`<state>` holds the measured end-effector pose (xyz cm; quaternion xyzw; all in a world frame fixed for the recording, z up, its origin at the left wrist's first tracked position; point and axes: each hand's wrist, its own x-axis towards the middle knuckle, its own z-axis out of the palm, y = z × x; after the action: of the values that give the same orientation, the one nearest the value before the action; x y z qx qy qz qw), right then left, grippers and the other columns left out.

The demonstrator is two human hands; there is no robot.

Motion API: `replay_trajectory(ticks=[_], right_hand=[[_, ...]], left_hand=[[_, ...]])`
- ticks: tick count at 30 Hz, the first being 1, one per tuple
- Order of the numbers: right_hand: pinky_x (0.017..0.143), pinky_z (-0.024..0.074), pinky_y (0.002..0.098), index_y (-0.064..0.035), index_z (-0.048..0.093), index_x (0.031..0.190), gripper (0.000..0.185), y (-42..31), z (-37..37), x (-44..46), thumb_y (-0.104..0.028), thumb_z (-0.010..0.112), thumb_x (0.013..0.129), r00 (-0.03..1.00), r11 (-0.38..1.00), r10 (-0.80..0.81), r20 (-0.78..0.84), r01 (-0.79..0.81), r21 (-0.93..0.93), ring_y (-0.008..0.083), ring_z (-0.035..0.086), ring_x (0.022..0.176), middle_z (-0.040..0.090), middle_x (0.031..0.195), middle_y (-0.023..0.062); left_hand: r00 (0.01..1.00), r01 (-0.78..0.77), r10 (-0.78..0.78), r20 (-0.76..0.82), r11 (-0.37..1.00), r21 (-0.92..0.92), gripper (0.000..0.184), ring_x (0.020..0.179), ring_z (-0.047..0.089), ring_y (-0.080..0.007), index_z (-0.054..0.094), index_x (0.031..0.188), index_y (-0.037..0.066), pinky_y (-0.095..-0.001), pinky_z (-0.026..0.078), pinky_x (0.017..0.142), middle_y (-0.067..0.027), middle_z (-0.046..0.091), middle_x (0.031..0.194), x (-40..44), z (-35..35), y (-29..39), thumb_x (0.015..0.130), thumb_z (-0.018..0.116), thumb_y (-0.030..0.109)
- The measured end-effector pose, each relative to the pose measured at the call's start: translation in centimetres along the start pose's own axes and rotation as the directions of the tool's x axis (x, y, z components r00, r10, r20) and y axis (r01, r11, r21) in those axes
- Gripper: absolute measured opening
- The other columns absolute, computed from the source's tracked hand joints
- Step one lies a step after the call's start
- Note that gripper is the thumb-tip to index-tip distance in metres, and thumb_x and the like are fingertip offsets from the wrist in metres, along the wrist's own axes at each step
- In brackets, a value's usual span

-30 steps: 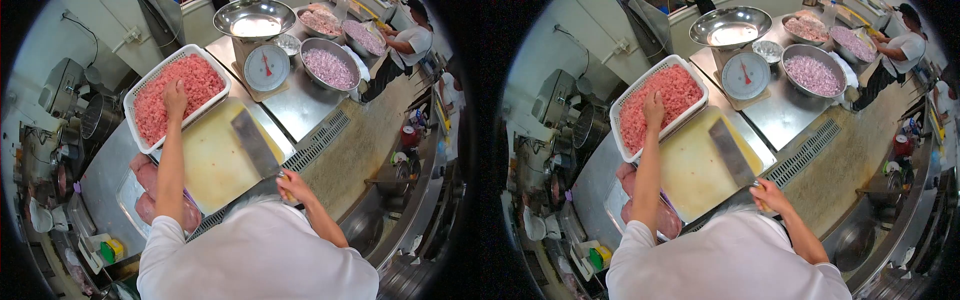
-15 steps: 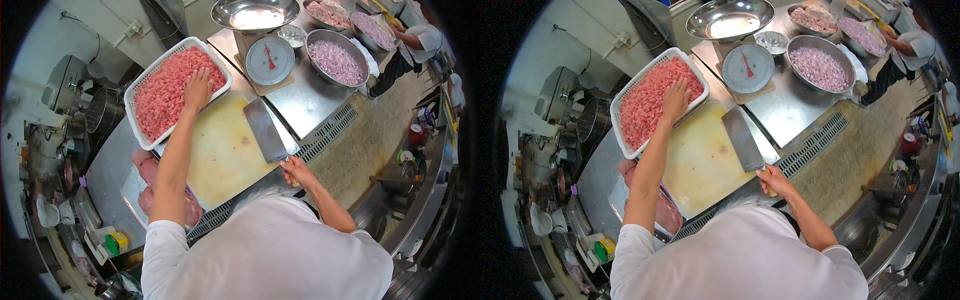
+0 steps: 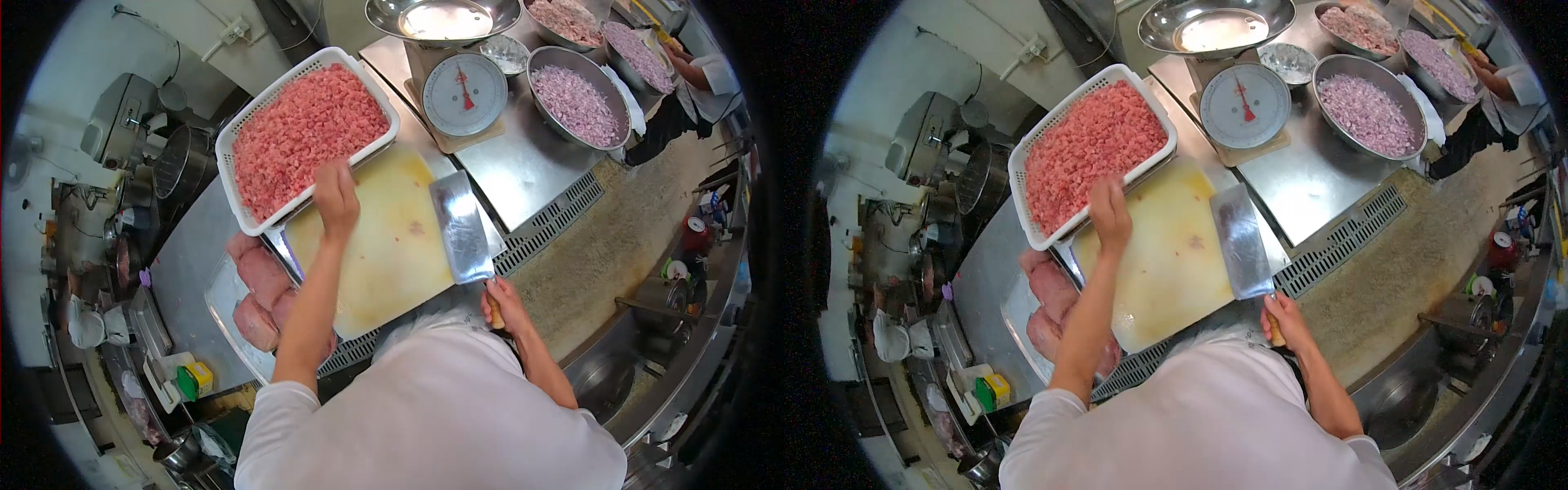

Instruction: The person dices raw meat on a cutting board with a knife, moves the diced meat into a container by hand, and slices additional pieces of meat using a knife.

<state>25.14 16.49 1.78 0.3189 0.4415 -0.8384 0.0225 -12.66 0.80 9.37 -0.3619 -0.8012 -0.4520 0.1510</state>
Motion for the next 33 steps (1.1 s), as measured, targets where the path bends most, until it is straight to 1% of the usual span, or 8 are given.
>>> replay_trajectory(ticks=[2,5,8,11,19,23,28,33], right_hand=[[0.045,0.0442,0.0278,-0.0090,0.057,0.106,0.035,0.7,0.0,-0.1,-0.044,0.061,0.107,0.999,0.999,0.019,-0.027,-0.018,0.036,0.0124,0.053,0.048,0.057,0.067,0.0033],[0.046,0.0448,0.0274,-0.0090,0.057,0.107,0.035,0.7,1.0,-0.8,-0.044,0.061,0.107,0.998,0.997,0.044,-0.050,-0.041,0.063,0.0118,0.054,0.050,0.057,0.067,0.0030],[0.046,0.0453,0.0268,-0.0089,0.057,0.108,0.034,0.8,1.9,-0.3,-0.043,0.061,0.108,0.995,0.998,0.056,-0.080,-0.052,0.044,0.0111,0.054,0.052,0.057,0.068,0.0027],[0.047,0.0457,0.0265,-0.0089,0.056,0.109,0.033,0.0,2.8,0.7,-0.041,0.060,0.108,0.995,0.999,0.033,-0.098,-0.030,0.030,0.0109,0.054,0.052,0.057,0.069,0.0025],[0.047,0.0462,0.0278,-0.0098,0.056,0.111,0.030,-1.1,2.3,3.2,-0.039,0.060,0.108,0.997,1.000,-0.015,-0.071,0.014,-0.015,0.0115,0.053,0.049,0.057,0.068,0.0022],[0.047,0.0461,0.0282,-0.0092,0.056,0.114,0.030,-2.4,4.1,2.8,-0.038,0.061,0.108,0.997,0.988,0.041,-0.066,-0.051,-0.145,0.0117,0.054,0.050,0.057,0.068,0.0018],[0.049,0.0462,0.0283,-0.0070,0.055,0.116,0.031,0.6,9.1,2.8,-0.036,0.062,0.107,0.982,0.943,0.186,0.042,-0.166,-0.289,0.0110,0.053,0.052,0.056,0.067,0.0014],[0.051,0.0468,0.0291,-0.0039,0.057,0.115,0.032,1.4,12.8,1.3,-0.034,0.063,0.107,0.969,0.928,0.155,0.193,-0.076,-0.364,0.0112,0.053,0.054,0.056,0.068,0.0019]], left_hand=[[0.963,0.051,-0.066,0.262,0.997,0.065,0.033,0.121,0.056,-0.0426,0.061,0.128,-0.005,-0.0541,0.041,0.105,-0.0256,0.063,0.125,-5.6,-0.6,-2.0,0.106,0.052,0.018],[0.978,0.159,-0.201,0.052,0.886,0.436,0.053,0.143,0.042,-0.0477,0.046,0.147,-0.009,-0.0549,0.031,0.120,-0.0327,0.048,0.150,-12.2,2.1,-7.0,0.107,0.050,0.026],[0.930,0.175,-0.285,0.231,0.898,0.404,0.069,0.154,0.024,-0.0509,0.029,0.158,-0.011,-0.0559,0.019,0.128,-0.0362,0.030,0.163,-10.4,3.4,-5.0,0.107,0.050,0.031],[0.933,-0.008,-0.118,0.340,0.938,0.347,0.064,0.153,0.028,-0.0492,0.035,0.156,-0.010,-0.0563,0.022,0.127,-0.0334,0.033,0.163,-8.4,5.2,-5.8,0.107,0.051,0.029],[0.750,-0.125,0.055,0.660,0.990,0.059,0.070,0.156,0.027,-0.0448,0.035,0.158,-0.006,-0.0569,0.022,0.127,-0.0260,0.031,0.167,-14.8,-2.9,-3.3,0.102,0.057,0.031],[0.720,-0.096,-0.180,0.670,0.931,0.353,0.088,0.159,0.013,-0.0477,0.020,0.162,-0.009,-0.0578,0.011,0.129,-0.0287,0.017,0.171,-17.8,-3.6,-0.2,0.100,0.061,0.036],[0.920,0.275,-0.356,0.165,0.884,0.377,0.084,0.157,0.013,-0.0534,0.017,0.159,-0.016,-0.0612,0.011,0.127,-0.0371,0.017,0.167,-17.1,4.0,1.7,0.105,0.052,0.039],[0.935,0.352,-0.355,0.022,0.931,0.096,0.078,0.157,0.015,-0.0528,0.017,0.160,-0.014,-0.0587,0.014,0.128,-0.0357,0.015,0.169,-15.7,4.3,1.3,0.107,0.049,0.033]])
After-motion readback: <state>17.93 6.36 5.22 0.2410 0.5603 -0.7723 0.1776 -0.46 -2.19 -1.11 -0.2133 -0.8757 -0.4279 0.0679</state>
